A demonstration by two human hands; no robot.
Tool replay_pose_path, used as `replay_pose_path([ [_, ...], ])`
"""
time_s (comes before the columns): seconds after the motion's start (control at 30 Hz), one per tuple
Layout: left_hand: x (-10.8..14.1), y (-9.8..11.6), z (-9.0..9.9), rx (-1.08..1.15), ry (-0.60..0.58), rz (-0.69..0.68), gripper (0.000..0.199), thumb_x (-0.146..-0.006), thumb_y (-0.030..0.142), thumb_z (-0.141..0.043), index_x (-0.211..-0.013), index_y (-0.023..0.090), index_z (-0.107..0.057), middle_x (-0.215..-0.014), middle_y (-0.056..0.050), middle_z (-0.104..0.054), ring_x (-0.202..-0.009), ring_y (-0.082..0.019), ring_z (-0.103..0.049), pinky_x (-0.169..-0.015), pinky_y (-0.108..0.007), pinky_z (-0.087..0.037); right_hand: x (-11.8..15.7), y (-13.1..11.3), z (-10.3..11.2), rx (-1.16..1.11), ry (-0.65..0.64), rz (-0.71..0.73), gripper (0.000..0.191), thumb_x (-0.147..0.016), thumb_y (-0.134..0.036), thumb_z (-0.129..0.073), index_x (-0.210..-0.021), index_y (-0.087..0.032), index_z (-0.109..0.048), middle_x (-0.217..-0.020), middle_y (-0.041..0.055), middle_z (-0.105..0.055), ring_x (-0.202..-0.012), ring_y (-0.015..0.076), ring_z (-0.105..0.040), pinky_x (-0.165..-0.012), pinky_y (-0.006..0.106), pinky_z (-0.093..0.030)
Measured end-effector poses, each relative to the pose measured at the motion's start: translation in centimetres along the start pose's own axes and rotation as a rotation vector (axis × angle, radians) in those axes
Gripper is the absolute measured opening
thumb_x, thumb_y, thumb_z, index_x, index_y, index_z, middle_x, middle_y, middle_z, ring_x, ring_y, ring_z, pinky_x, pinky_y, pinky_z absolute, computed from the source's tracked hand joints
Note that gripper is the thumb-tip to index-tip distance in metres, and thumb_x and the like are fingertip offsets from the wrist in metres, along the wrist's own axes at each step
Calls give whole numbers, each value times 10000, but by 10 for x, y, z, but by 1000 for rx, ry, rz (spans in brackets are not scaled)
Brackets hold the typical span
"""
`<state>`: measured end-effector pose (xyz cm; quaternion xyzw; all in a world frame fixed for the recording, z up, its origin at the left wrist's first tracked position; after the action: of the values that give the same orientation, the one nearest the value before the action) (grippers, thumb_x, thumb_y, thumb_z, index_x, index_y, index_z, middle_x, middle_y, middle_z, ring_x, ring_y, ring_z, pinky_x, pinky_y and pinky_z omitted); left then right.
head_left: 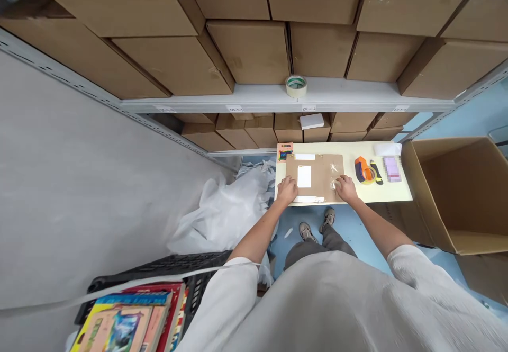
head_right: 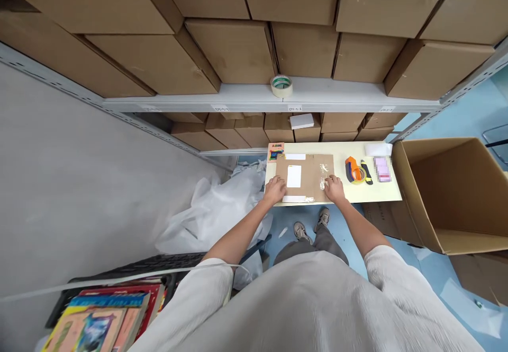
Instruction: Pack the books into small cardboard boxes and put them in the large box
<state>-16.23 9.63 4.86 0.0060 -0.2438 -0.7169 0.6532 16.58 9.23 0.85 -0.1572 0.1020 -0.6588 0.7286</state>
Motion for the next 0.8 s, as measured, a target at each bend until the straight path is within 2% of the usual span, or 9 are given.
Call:
replay_pose_path([
  [0.2,-32,-4,7,12,-18,31,367,-981,244,-574,-1318,246,-718,-1569,-122,-541,-1395,-325,-533,-1150,-450,-457,-37,8,-6,-43,-116,-102,399,-934,-258,-600,-1305,-192,-731,-1485,173,-599,-1271,336,-581,-1068,477,-522],
  [0.37,-61,-11,2,49,-42,144,415,-979,262,-584,-1381,225,-678,-1615,-137,-501,-1439,-330,-517,-1209,-449,-425,-63,13,-8,-62,-285,-246,499,-942,-339,-616,-1418,-196,-656,-1559,168,-515,-1325,335,-558,-1104,440,-491],
  [0.47,-77,-16,-3,84,-51,226,466,-965,287,-619,-1425,218,-642,-1662,-150,-446,-1462,-355,-505,-1213,-460,-425,-79,17,-8,-88,-356,-273,560,-940,-379,-622,-1474,-210,-598,-1589,166,-467,-1342,345,-553,-1121,445,-484],
  [0.7,-103,-24,-11,267,-15,414,475,-883,285,-740,-1342,228,-630,-1692,-162,-400,-1450,-362,-547,-1199,-444,-427,-108,31,-14,-233,-371,-263,515,-918,-382,-644,-1403,-216,-597,-1595,171,-443,-1233,318,-646,-1103,444,-513],
  [0.8,-109,-27,-15,360,-3,438,395,-878,260,-737,-1251,197,-624,-1607,-187,-480,-1363,-323,-620,-1157,-405,-451,-113,36,-17,-306,-335,-303,489,-916,-395,-647,-1366,-212,-591,-1586,175,-451,-1174,283,-678,-1072,413,-534],
])
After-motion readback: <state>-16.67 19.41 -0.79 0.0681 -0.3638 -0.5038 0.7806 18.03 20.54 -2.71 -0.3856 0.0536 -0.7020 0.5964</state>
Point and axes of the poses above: each hand's wrist, its own x-axis away from the middle knuckle, its own z-axis out of the back of the hand, y = z × x, the point moved 4 cm from there along -x, towards the middle knuckle
